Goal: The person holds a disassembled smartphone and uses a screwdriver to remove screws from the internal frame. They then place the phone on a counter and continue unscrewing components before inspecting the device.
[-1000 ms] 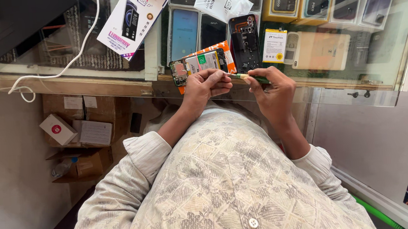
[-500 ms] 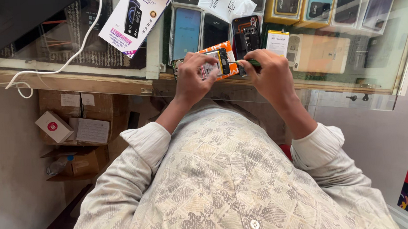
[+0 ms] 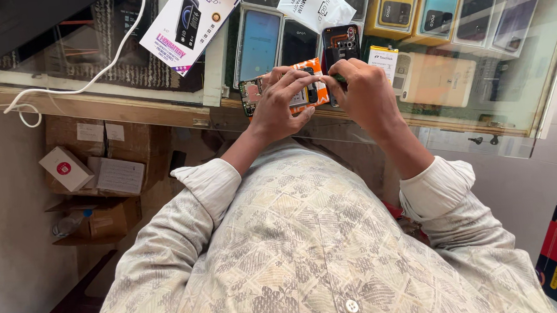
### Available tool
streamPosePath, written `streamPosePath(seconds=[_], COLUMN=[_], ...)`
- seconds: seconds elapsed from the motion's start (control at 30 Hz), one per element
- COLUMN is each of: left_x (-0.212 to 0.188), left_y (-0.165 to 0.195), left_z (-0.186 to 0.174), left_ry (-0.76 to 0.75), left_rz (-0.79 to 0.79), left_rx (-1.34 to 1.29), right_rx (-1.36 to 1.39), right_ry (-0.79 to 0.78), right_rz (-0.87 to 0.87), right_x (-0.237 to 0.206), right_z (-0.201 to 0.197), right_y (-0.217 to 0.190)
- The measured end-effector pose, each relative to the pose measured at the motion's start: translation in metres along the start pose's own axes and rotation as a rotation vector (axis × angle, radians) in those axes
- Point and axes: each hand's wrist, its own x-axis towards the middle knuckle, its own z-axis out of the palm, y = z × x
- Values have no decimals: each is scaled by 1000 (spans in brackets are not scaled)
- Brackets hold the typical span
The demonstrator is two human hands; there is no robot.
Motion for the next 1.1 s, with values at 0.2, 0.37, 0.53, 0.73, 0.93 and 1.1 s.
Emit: streamPosePath(seconds=[0.2,0.37,0.53,0.73,0.93,1.1], left_x=[0,-1,-1,-1,0,2], left_y=[-2,-3,-5,-6,-3,-1], left_z=[3,3,4,5,5,11], left_ry=[-1,-3,13,13,42,22], left_rz=[-17,-22,-21,-26,-32,-58], left_rx=[-9,-8,-37,-47,61,247], right_rx=[9,12,6,22,-66,-400], right_ry=[-22,-24,-34,-17,-102,-328], right_rz=[-1,-13,-19,-45,-198,-230], right_x=[2,5,6,9,16,30], right_z=[2,4,6,8,1,0], right_y=[0,1,3,0,-8,-11])
